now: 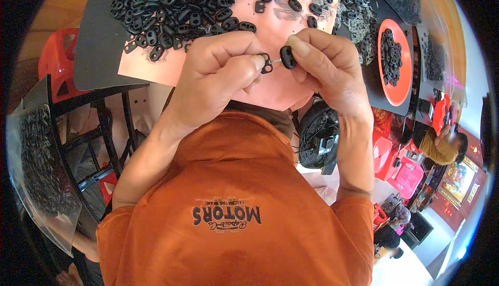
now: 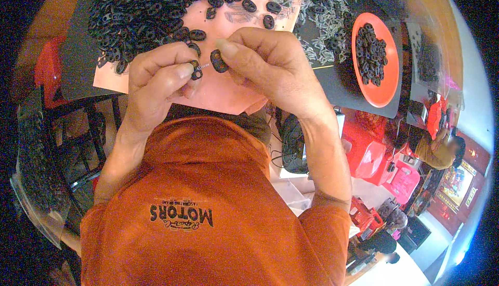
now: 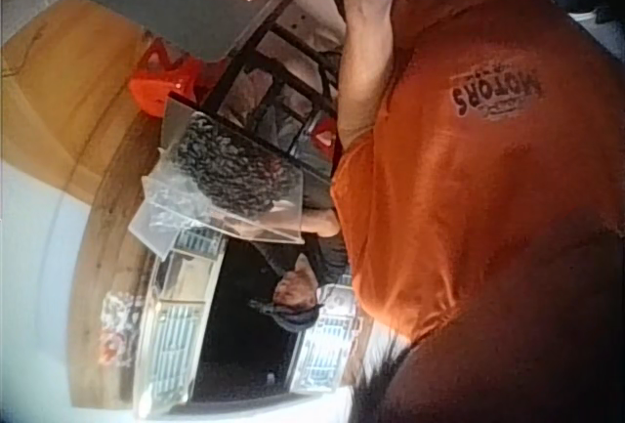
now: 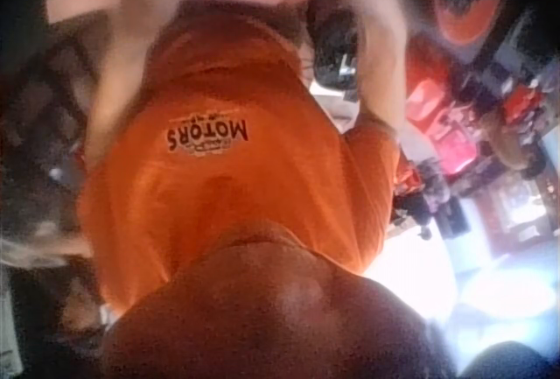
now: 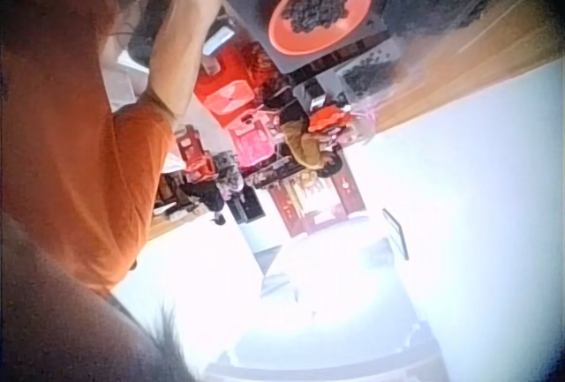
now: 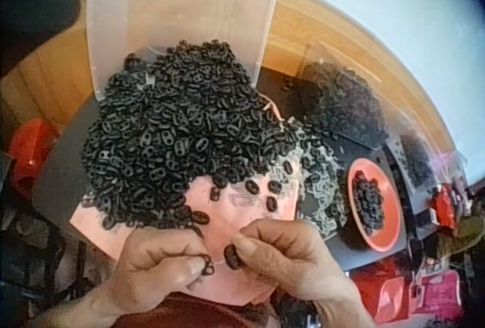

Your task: The person sits at a table and repeatedly picks up small black plastic components and metal springs. They insert the springs into the plastic parts by hand and place the assembled units onto a pink sheet on the table.

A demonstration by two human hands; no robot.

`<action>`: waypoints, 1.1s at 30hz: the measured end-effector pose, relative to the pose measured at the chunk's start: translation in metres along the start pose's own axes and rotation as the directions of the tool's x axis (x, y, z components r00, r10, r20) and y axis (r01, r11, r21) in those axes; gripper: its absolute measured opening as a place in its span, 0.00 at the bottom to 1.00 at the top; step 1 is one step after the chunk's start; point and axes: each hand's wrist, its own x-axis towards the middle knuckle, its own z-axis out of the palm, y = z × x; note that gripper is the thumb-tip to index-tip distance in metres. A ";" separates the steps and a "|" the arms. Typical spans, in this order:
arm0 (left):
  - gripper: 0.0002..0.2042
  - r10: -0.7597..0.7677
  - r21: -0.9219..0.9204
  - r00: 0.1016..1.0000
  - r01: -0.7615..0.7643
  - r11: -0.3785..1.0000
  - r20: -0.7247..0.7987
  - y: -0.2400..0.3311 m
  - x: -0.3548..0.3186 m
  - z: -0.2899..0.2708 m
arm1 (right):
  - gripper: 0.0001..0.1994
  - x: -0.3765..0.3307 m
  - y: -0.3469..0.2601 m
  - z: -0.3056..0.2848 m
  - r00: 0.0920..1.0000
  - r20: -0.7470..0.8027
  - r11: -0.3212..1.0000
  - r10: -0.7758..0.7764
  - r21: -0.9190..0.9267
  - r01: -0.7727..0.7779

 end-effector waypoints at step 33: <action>0.07 -0.009 -0.340 1.000 0.011 0.940 0.008 -0.005 0.003 -0.011 | 0.06 0.004 0.021 0.028 0.912 -0.084 0.890 -0.401 -0.271 0.367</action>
